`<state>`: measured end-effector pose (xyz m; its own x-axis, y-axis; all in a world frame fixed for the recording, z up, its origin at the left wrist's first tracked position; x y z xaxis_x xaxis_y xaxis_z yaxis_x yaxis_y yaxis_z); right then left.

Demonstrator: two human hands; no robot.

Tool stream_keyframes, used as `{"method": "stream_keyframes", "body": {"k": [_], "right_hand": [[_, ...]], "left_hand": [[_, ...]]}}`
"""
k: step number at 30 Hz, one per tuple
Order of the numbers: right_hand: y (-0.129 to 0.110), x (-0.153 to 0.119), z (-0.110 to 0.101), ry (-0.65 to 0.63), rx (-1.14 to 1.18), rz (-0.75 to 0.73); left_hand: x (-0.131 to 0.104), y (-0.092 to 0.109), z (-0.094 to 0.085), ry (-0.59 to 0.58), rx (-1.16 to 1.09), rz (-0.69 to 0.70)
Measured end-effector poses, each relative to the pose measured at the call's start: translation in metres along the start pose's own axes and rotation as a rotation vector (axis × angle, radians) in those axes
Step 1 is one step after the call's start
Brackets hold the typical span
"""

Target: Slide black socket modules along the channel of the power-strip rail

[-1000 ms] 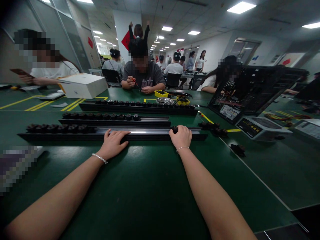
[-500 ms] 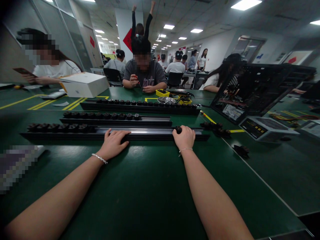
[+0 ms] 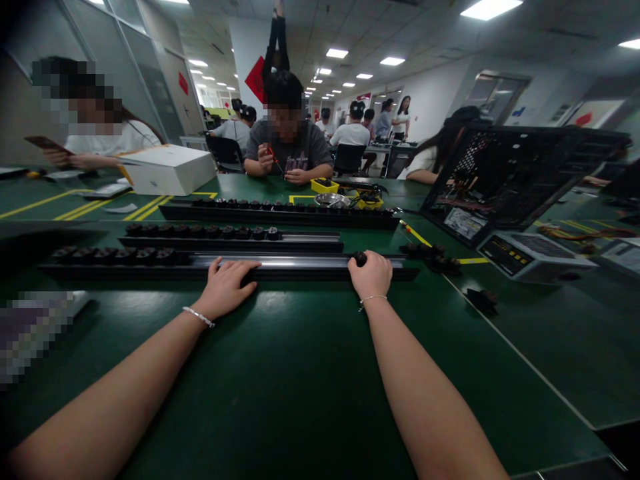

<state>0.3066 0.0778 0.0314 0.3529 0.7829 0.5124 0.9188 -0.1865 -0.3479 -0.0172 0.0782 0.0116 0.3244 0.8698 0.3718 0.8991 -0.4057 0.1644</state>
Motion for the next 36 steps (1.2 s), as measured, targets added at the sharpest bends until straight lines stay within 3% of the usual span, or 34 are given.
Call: {"method": "stream_keyframes", "body": {"k": [36], "right_hand": [[0.016, 0.004, -0.001, 0.023, 0.008, 0.044]], "left_hand": [[0.000, 0.000, 0.001, 0.009, 0.004, 0.012]]}}
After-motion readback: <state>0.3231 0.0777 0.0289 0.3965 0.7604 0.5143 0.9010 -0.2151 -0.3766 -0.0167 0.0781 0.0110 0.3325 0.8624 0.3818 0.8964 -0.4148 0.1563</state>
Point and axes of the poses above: each hand's wrist, its own x-axis towards the middle knuckle, its own z-axis out of the palm, y = z × x, the point moved 7 cm from there along x, towards the middle knuckle, and after that the axes turned 1 degree about -z, right-handed, at the moved point
